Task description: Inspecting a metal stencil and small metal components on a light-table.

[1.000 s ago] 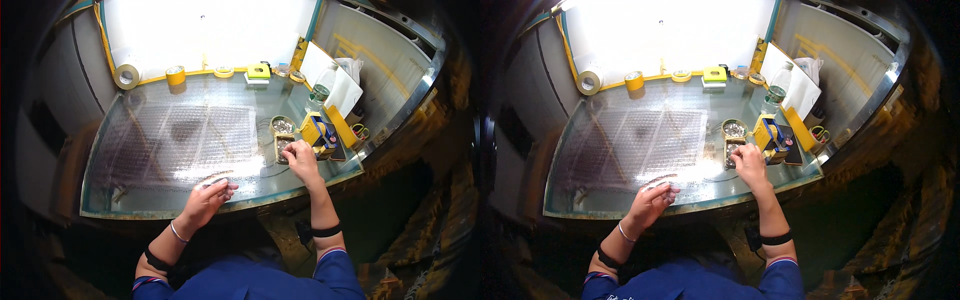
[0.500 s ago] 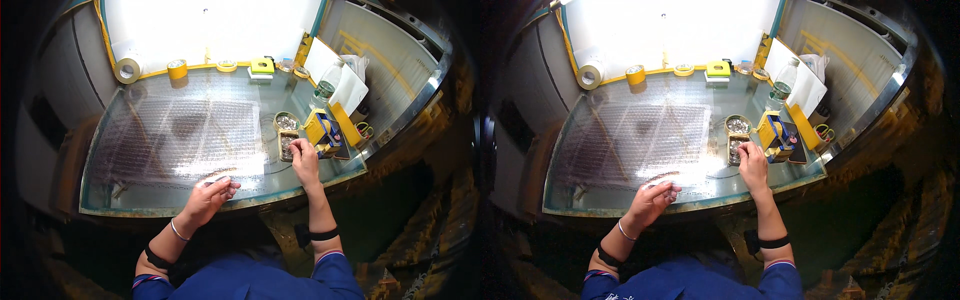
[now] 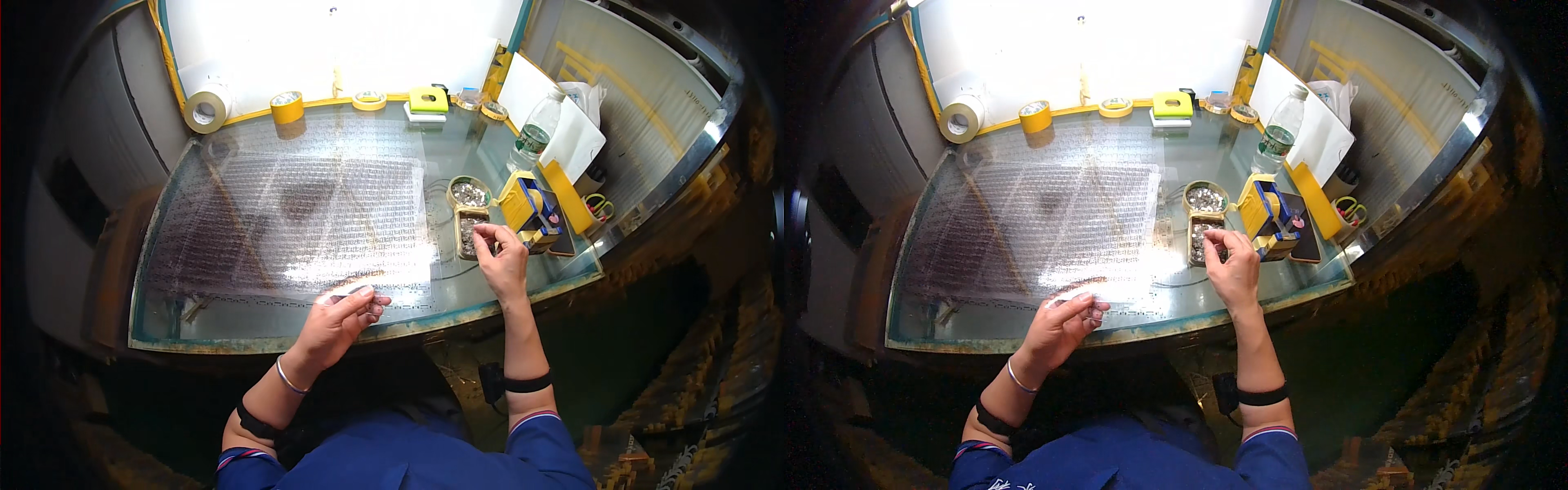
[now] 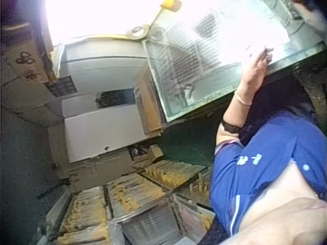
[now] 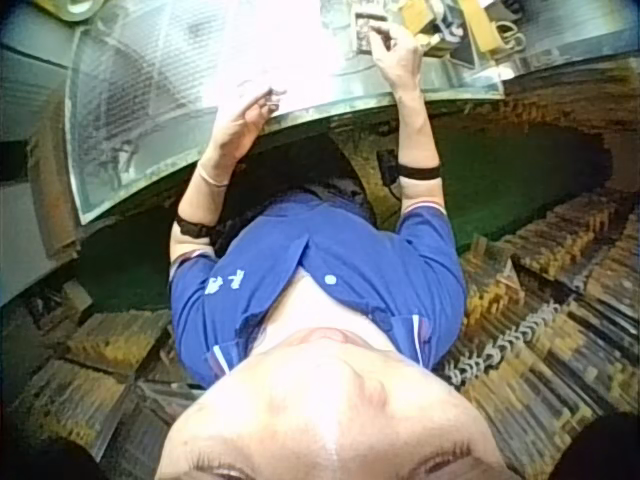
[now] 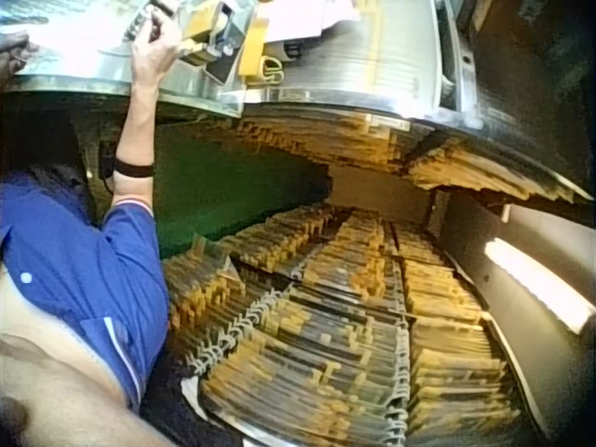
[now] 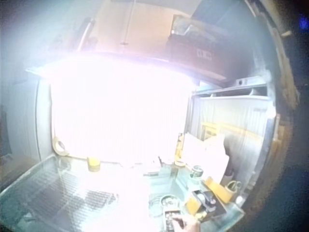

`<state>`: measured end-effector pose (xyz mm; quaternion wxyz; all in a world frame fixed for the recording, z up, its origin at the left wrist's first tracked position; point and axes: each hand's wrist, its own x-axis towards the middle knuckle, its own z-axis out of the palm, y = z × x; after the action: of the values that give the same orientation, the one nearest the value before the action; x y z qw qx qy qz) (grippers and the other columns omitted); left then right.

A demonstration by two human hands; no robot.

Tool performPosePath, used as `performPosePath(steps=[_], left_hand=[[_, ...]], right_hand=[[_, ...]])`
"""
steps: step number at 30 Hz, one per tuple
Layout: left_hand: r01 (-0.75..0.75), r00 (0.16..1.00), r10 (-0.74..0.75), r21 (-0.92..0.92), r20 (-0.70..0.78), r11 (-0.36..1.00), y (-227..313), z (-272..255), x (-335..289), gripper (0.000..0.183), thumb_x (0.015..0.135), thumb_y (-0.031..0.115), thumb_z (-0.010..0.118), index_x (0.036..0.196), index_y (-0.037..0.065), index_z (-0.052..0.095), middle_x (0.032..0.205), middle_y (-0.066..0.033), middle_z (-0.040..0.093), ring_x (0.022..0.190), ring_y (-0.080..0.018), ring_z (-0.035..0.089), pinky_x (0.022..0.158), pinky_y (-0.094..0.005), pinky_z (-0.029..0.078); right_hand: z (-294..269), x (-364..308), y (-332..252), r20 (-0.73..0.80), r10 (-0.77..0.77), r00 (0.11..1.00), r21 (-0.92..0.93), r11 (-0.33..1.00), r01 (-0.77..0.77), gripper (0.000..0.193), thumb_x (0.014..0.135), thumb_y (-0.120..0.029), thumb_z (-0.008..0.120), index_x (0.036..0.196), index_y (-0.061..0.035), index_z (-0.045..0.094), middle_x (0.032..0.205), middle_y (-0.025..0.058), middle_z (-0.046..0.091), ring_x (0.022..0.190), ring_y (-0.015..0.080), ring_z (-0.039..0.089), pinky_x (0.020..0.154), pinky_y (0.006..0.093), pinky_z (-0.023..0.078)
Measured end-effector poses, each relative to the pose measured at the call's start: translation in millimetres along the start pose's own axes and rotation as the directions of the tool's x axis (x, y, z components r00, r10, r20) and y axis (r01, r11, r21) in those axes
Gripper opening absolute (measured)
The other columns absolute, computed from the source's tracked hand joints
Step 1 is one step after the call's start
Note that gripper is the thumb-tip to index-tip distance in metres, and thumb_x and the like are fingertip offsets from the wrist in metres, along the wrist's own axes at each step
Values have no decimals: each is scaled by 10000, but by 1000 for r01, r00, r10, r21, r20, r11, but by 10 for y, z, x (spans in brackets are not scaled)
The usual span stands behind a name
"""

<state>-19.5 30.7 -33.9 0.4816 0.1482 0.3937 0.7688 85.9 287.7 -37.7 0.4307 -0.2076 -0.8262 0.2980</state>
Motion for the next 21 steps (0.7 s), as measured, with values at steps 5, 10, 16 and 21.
performPosePath(steps=[5, 10, 16, 21], left_hand=[[3, 1000, -3, 2, 0, 1000, 1, -2, 2, 189, 902, 134, 547, 1021, -9, 573, 969, -119, 621, 821, -130, 557, 792, -284, 455], [10, 1000, -10, 12, -4, 1000, 11, 16, -5, 202, 903, 141, 548, 1034, -11, 567, 975, -117, 621, 829, -127, 561, 794, -282, 455], [6, 1000, -6, 5, -4, 1000, 13, 9, -6, 199, 900, 129, 548, 1040, -12, 563, 975, -119, 623, 827, -127, 564, 787, -277, 458], [3, 1000, -3, -6, -9, 1000, 10, 7, -3, 196, 897, 116, 551, 1038, -20, 562, 976, -131, 623, 820, -129, 564, 782, -276, 464]], right_hand=[[-5, -1, 55, -27, 1, 1000, 17, 1000, 0, 115, 764, -55, 653, 874, -30, 676, 800, 102, 654, 712, 205, 612, 663, 302, 471], [22, 0, 158, -33, -62, 998, 29, 998, 63, 124, 770, -35, 632, 884, -30, 679, 831, 104, 662, 730, 207, 618, 670, 297, 478], [-9, -10, 59, -4, -32, 999, 14, 999, 32, 130, 754, -26, 635, 877, -27, 676, 805, 96, 654, 689, 190, 606, 652, 286, 478], [-14, -10, 26, -6, -20, 1000, 31, 999, 20, 130, 749, -39, 655, 877, -22, 670, 783, 92, 645, 645, 168, 593, 628, 277, 474]])
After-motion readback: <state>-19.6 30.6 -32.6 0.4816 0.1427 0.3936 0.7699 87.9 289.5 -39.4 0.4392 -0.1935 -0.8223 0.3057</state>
